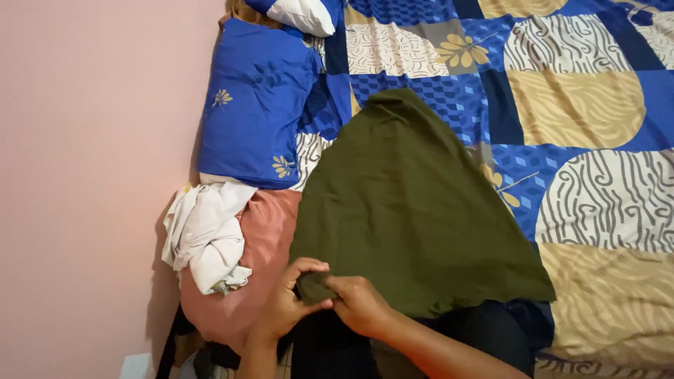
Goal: Folding a variety of clothes and fabrics on a bed.
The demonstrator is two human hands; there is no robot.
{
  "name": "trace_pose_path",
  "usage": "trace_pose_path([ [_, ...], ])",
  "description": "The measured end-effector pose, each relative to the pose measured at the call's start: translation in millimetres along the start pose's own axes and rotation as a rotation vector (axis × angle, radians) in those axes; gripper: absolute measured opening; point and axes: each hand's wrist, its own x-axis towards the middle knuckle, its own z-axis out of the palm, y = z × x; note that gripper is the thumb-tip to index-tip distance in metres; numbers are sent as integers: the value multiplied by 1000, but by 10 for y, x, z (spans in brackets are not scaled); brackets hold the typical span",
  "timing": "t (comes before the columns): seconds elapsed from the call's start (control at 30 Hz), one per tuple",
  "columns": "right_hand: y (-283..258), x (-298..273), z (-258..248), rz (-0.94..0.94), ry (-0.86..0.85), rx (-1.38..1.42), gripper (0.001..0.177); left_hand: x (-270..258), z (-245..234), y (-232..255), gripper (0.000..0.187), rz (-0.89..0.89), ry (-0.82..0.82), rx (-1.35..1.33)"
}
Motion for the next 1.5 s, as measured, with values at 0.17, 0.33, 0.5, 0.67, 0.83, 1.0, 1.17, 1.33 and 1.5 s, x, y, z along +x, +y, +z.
trace_pose_path([
  [0.17, -209, -129, -189, -309, 99, 140, 32, -171, 30, -516, 32, -386, -192, -145],
  [0.33, -35, -234, -161, -207, 111, 143, 23, -113, 30, -1101, 22, -514, -129, -148],
  [0.5, -218, -426, -267, -111, 102, 285, 15, 78, -31, -1798, 25, -78, 42, 231],
  [0.67, -308, -567, -395, -241, 70, 301, 21, 493, -31, -2544, 28, 10, 122, 339],
  [0.83, -177, -649, -478, -314, 107, 135, 32, 876, -256, -2234, 31, -15, 243, 257],
  [1.0, 103, -628, -378, -213, 256, 185, 43, 695, -820, -2440, 25, 47, 414, -372],
  [1.17, 52, -613, -203, -177, 55, 241, 51, 77, -1026, -1590, 22, -168, 460, 162],
  [1.33, -253, -578, -228, -114, -210, 226, 46, -800, -1175, -1909, 19, -453, 375, 419],
  [1.5, -230, -396, -230, -5, -429, 184, 42, -1415, -1275, -2409, 40, -419, 279, 480],
])
